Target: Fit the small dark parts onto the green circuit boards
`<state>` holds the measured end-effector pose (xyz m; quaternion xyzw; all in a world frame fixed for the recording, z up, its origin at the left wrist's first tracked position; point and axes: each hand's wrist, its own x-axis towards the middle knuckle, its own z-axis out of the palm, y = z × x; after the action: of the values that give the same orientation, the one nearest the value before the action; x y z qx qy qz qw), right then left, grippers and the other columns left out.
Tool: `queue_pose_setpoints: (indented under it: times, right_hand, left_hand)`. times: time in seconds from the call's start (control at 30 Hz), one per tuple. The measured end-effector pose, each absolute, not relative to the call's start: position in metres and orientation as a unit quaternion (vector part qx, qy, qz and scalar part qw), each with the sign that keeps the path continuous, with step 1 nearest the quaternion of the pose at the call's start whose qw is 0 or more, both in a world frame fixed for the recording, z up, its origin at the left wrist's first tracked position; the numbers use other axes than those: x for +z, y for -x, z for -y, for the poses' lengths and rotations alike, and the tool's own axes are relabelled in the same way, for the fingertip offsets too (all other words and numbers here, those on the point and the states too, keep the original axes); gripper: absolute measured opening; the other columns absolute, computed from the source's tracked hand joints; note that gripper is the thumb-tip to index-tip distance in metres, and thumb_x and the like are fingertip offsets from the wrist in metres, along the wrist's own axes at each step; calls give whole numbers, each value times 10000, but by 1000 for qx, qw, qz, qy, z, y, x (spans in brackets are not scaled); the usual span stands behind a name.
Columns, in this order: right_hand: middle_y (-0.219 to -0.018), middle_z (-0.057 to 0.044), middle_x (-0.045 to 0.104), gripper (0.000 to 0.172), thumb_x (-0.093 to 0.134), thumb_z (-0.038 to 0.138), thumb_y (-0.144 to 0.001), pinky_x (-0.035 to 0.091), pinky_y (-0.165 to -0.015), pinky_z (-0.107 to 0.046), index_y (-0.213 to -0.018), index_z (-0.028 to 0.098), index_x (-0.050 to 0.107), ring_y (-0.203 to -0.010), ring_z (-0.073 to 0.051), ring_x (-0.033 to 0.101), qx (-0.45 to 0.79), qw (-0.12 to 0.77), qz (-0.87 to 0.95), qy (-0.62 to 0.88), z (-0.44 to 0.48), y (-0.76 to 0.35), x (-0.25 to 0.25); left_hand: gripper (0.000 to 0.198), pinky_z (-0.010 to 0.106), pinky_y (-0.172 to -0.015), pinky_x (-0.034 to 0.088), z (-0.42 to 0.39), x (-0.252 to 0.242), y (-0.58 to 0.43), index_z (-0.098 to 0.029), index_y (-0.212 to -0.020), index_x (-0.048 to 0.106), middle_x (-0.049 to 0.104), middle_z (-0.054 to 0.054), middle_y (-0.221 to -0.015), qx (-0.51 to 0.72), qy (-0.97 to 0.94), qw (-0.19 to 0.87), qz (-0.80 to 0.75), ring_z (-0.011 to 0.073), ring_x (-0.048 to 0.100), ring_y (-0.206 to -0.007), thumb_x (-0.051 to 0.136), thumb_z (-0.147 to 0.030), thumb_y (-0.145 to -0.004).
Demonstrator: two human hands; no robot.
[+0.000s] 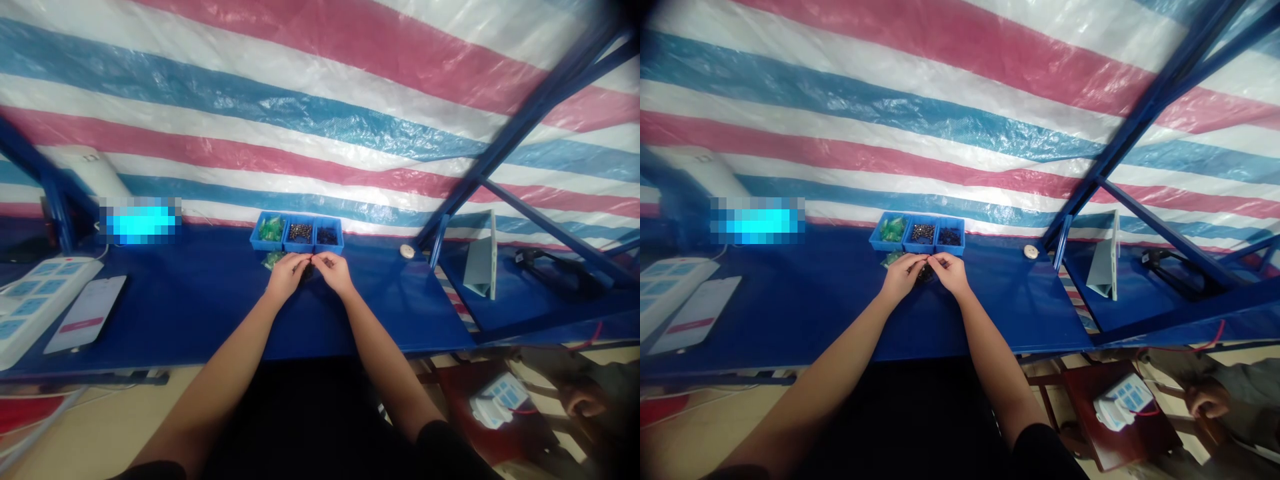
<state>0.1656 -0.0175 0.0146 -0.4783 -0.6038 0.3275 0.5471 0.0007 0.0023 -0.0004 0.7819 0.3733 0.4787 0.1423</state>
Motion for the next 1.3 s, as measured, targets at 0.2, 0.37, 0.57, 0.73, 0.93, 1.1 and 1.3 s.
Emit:
queue_pose_setpoints:
  times: [0.2, 0.37, 0.57, 0.73, 0.93, 1.1, 1.3]
  right_hand:
    - [-814, -57, 718, 312, 616, 473, -812, 542, -699, -303, -872, 178, 696, -703, -176, 656, 334, 565, 591, 469, 13, -169, 9]
    - [-859, -65, 729, 315, 613, 462, -820, 558, -707, -314, -935, 182, 703, -722, -184, 675, 328, 554, 601, 474, 11, -169, 4]
    - [-879, -53, 728, 279, 604, 426, -830, 548, -692, -296, -951, 197, 710, -733, -179, 669, 295, 539, 615, 494, 13, -169, 5]
    - [-897, -43, 727, 252, 600, 401, -834, 532, -670, -281, -929, 200, 717, -736, -171, 653, 265, 545, 624, 494, 13, -170, 6]
    - [-888, -45, 727, 249, 600, 409, -828, 531, -671, -282, -907, 202, 714, -760, -180, 658, 254, 542, 619, 508, 12, -169, 4]
    - [-904, -54, 721, 273, 565, 422, -854, 536, -666, -293, -928, 203, 708, -742, -176, 651, 220, 552, 623, 508, 16, -167, 10]
    - [-976, -117, 684, 291, 498, 424, -906, 548, -721, -391, -979, 212, 684, -819, -225, 640, -8, 642, 535, 550, 24, -177, 13]
  left_hand:
    - [247, 331, -862, 516, -3, -1, -1, -238, -1058, 681, 697, 45, -1026, 462, -779, 144, -399, 185, 643, -943, 494, -336, -929]
    - [253, 314, -793, 535, -3, -1, -1, -225, -1054, 676, 703, 54, -1034, 460, -755, 157, -440, 189, 659, -901, 519, -359, -909]
    - [236, 303, -762, 534, -2, -2, -1, -215, -994, 688, 708, 49, -981, 462, -751, 158, -445, 182, 660, -870, 533, -364, -897]
    - [230, 298, -744, 531, -2, -2, -1, -218, -988, 687, 708, 45, -977, 464, -749, 166, -443, 178, 660, -859, 537, -365, -894]
    - [262, 300, -742, 536, 0, 0, -2, -217, -1019, 683, 707, 52, -988, 460, -752, 171, -440, 183, 660, -856, 557, -397, -879]
    - [267, 308, -744, 538, -1, -2, -2, -221, -1019, 686, 711, 52, -977, 462, -749, 165, -446, 187, 662, -852, 547, -404, -884]
    - [263, 305, -748, 540, -2, -3, -1, -221, -1024, 684, 711, 52, -983, 459, -748, 167, -450, 185, 665, -849, 520, -383, -896]
